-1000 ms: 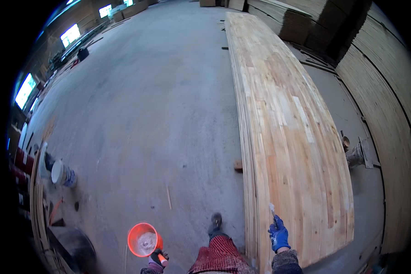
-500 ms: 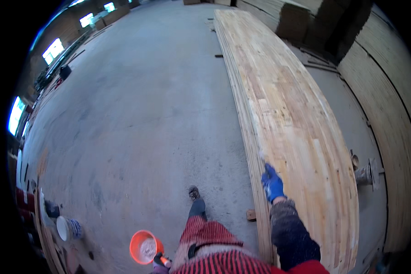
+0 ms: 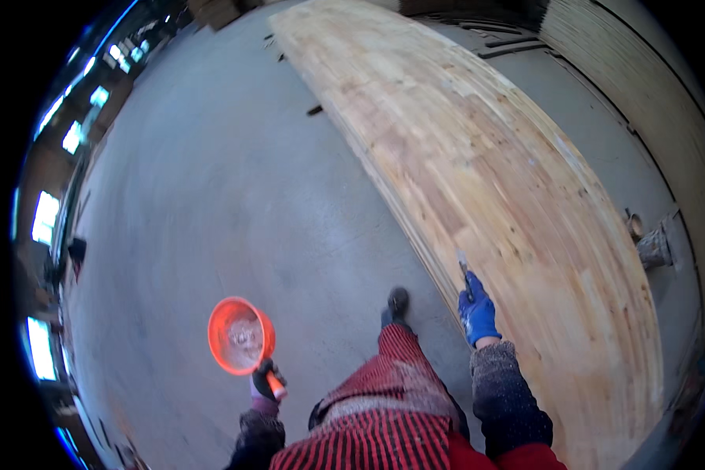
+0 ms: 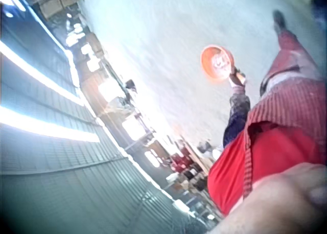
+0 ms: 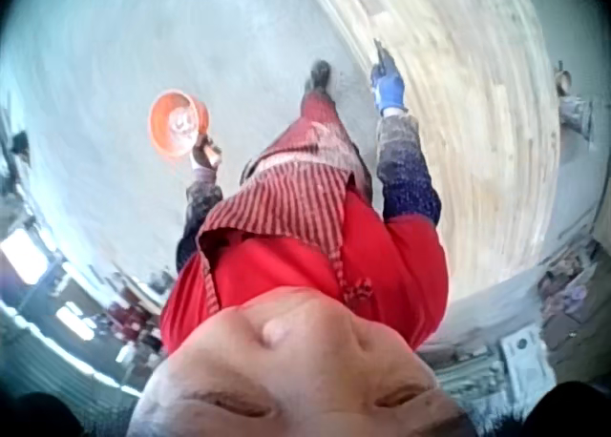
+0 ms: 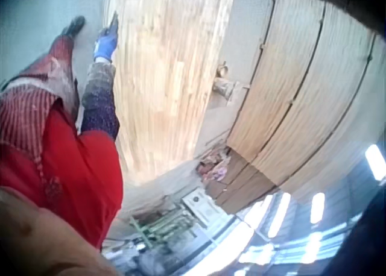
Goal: The person uses a putty knife to apply a white filler paste from an orange bucket into the gaps and knots of a large wooden panel. The person works systematically along the length of the panel, smoothing the filler into the wood grain.
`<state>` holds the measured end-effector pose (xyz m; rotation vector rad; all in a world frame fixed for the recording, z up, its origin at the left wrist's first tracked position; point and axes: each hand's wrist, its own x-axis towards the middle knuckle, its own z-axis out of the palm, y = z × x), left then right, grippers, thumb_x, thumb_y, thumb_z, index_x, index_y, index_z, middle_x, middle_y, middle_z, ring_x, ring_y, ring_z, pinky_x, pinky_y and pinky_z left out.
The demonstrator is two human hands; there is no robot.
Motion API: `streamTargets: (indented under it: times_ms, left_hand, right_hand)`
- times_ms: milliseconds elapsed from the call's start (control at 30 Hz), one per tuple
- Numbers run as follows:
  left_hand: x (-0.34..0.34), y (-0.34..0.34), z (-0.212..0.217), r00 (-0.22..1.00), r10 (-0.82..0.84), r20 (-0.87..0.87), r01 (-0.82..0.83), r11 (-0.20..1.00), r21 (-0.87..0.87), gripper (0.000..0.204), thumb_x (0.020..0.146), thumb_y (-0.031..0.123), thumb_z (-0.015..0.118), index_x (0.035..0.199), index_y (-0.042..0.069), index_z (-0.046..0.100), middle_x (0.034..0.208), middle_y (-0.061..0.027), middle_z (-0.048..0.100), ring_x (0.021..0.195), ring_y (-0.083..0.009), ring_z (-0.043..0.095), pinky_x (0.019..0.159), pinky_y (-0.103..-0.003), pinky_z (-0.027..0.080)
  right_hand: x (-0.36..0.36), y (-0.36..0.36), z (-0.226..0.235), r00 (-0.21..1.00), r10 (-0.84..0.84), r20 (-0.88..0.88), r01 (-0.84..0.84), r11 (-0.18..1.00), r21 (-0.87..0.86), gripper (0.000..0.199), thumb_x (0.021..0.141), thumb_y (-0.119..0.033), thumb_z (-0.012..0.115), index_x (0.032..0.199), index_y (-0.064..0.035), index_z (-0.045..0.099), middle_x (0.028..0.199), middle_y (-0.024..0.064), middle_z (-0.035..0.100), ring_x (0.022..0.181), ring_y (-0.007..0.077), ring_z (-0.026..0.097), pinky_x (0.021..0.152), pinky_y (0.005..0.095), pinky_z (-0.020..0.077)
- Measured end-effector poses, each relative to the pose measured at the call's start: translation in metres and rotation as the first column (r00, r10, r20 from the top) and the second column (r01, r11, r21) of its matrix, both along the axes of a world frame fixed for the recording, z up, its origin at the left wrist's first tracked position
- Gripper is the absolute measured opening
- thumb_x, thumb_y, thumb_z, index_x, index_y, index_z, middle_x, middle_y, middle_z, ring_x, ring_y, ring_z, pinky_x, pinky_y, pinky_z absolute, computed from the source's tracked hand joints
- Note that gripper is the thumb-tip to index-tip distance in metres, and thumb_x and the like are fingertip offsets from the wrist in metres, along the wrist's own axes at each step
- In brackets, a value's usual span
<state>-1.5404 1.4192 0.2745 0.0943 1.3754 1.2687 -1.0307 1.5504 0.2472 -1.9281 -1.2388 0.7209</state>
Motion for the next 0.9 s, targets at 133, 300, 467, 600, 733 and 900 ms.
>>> streamTargets:
  times_ms: [133, 300, 467, 600, 733, 900]
  left_hand:
    - [-0.009, 0.14, -0.006, 0.986, -0.123, 0.116, 0.13, 0.99, -0.052, 0.012, 0.086, 0.021, 0.061, 0.087, 0.012, 0.052, 0.068, 0.0001, 0.047, 0.058, -0.0157, 0.051, 0.053, -0.03, 0.044]
    - [-0.031, 0.247, -0.023, 0.971, -0.138, 0.195, 0.19, 0.942, -0.277, 0.015, 0.087, 0.025, 0.06, 0.083, 0.013, 0.052, 0.068, 0.0, 0.049, 0.059, -0.0169, 0.05, 0.054, -0.032, 0.044]
    - [-0.076, 0.384, -0.065, 0.935, -0.244, 0.256, 0.331, 0.859, -0.391, 0.02, 0.087, 0.027, 0.061, 0.083, 0.01, 0.051, 0.068, -0.0024, 0.049, 0.058, -0.0192, 0.05, 0.054, -0.034, 0.044]
    - [-0.097, 0.48, -0.075, 0.89, -0.398, 0.223, 0.456, 0.777, -0.434, 0.018, 0.088, 0.026, 0.061, 0.086, 0.011, 0.052, 0.07, -0.0023, 0.05, 0.058, -0.0187, 0.051, 0.054, -0.034, 0.044]
    - [-0.127, 0.556, -0.058, 0.835, -0.49, 0.251, 0.547, 0.689, -0.475, 0.015, 0.087, 0.025, 0.064, 0.094, 0.015, 0.055, 0.073, 0.0, 0.051, 0.057, -0.016, 0.052, 0.05, -0.033, 0.044]
    - [-0.129, 0.632, -0.05, 0.787, -0.588, 0.187, 0.597, 0.648, -0.474, 0.014, 0.087, 0.024, 0.063, 0.094, 0.014, 0.055, 0.073, -0.0005, 0.052, 0.056, -0.0147, 0.052, 0.049, -0.032, 0.044]
  right_hand:
    - [-0.028, 0.102, -0.064, 0.999, 0.007, -0.047, -0.015, 0.984, -0.175, 0.047, 0.088, -0.015, 0.058, 0.134, -0.0134, 0.051, 0.108, 0.0234, 0.064, 0.094, 0.0384, 0.063, 0.08, 0.0425, 0.0518]
    - [-0.057, 0.197, -0.05, 0.989, -0.017, 0.146, 0.052, 0.971, -0.235, 0.047, 0.088, -0.012, 0.057, 0.135, -0.0127, 0.05, 0.111, 0.0223, 0.064, 0.102, 0.0368, 0.062, 0.085, 0.0415, 0.0511]
    - [-0.093, 0.28, -0.053, 0.973, -0.115, 0.201, 0.172, 0.939, -0.298, 0.045, 0.087, -0.013, 0.058, 0.131, -0.0126, 0.053, 0.116, 0.024, 0.061, 0.104, 0.0401, 0.06, 0.087, 0.0436, 0.0498]
    - [-0.131, 0.328, -0.068, 0.954, -0.197, 0.227, 0.273, 0.883, -0.382, 0.047, 0.087, -0.014, 0.057, 0.134, -0.0124, 0.05, 0.113, 0.0244, 0.061, 0.1, 0.0403, 0.06, 0.084, 0.0442, 0.05]
    - [-0.167, 0.379, -0.085, 0.882, -0.215, 0.419, 0.408, 0.793, -0.453, 0.055, 0.088, -0.015, 0.054, 0.14, -0.0113, 0.04, 0.096, 0.0214, 0.064, 0.086, 0.0381, 0.065, 0.07, 0.0483, 0.0517]
    - [-0.209, 0.416, -0.107, 0.911, -0.109, 0.399, 0.388, 0.557, -0.734, 0.064, 0.085, -0.015, 0.053, 0.145, -0.0173, 0.032, 0.09, 0.0212, 0.066, 0.08, 0.0377, 0.067, 0.069, 0.0499, 0.0528]
